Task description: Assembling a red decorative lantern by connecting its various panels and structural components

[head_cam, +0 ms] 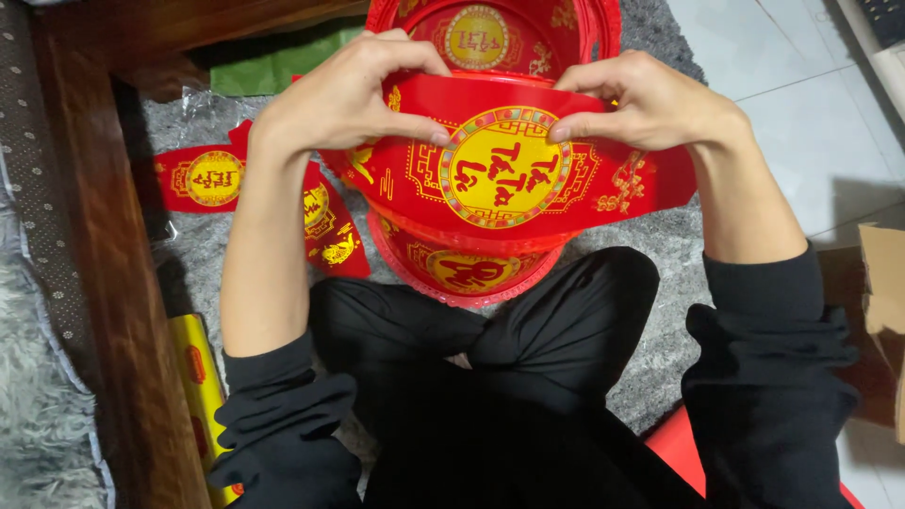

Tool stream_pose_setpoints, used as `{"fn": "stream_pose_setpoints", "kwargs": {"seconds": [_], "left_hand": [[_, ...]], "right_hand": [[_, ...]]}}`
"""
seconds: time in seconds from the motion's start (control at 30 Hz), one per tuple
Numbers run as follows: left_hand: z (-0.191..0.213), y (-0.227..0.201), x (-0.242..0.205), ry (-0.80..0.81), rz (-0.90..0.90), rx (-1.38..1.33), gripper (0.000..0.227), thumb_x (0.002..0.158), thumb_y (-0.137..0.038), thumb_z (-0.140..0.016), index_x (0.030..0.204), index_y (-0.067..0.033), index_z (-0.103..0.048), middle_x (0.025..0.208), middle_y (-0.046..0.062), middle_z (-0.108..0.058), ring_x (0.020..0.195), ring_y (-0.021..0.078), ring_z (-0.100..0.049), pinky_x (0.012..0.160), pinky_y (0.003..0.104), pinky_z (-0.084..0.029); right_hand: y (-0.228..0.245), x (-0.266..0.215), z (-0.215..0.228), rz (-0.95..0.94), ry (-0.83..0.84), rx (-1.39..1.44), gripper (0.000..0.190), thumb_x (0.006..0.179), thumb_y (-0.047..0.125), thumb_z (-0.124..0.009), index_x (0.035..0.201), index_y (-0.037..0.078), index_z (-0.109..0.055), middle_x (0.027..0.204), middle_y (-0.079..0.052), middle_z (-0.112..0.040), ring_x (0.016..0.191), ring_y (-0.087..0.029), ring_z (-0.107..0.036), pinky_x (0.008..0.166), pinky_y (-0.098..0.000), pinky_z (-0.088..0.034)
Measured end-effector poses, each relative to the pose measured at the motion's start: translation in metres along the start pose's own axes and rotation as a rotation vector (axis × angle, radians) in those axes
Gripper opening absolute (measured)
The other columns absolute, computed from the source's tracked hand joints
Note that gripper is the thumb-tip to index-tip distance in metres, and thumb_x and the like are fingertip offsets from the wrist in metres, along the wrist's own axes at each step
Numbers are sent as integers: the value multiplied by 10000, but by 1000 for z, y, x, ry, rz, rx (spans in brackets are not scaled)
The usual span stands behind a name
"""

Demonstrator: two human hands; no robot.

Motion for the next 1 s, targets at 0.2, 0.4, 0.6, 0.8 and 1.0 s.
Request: {"fn": "stream_pose_setpoints", "kwargs": {"seconds": [0.2, 0.4, 0.6, 0.8, 1.0], "left_hand": [[-4, 1, -3, 8, 26, 20, 428, 835, -245, -916, 1117, 3, -711, 959, 107, -631, 878, 261, -563, 811, 385, -461], [-3, -9, -8, -22, 12, 47, 301, 972, -241, -780, 1150, -5, -722, 947, 117, -643, 858, 253, -541, 819, 370, -446], [4, -35, 4, -194, -64, 36, 148, 1076, -133, -642, 1150, -4, -640, 1083, 127, -604, 936, 266, -555, 854, 385, -446], [-5, -31, 33, -201, -124, 42, 324, 1000, -172, -800, 825, -15, -576, 1139, 121, -622, 1009, 276, -617, 867, 380, -498], [-22, -10, 38, -8, -35, -310, 246, 949, -71, -776, 814, -4, -582, 1165, 140, -741, 947, 205, -679, 809, 318, -538]], "right_hand": [[2, 1, -2, 21, 24, 18, 214, 915, 124, -775, 1083, -4, -739, 728, -59, -705, 480, -118, -473, 429, -262, -363], [10, -1, -6, -9, 21, -9, 231, 920, 165, -765, 1076, -1, -726, 671, -71, -703, 437, -129, -496, 391, -271, -375], [15, -5, -9, 95, -39, -109, 311, 917, 182, -758, 1157, -6, -692, 769, -116, -765, 476, -189, -646, 407, -302, -473], [20, -10, -8, 138, -116, -144, 300, 911, 181, -775, 1129, -17, -718, 691, -121, -733, 412, -195, -585, 395, -306, -416], [21, -24, -16, 461, -423, -355, 508, 929, 251, -840, 1271, -69, -644, 967, -181, -739, 573, -198, -612, 500, -286, -489]]}}
Point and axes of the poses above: each hand's wrist, its own x-axis towards the middle knuckle, its own z-axis out of the back of the hand, y = z × x, the point moved 9 cm from there along x, towards the middle knuckle
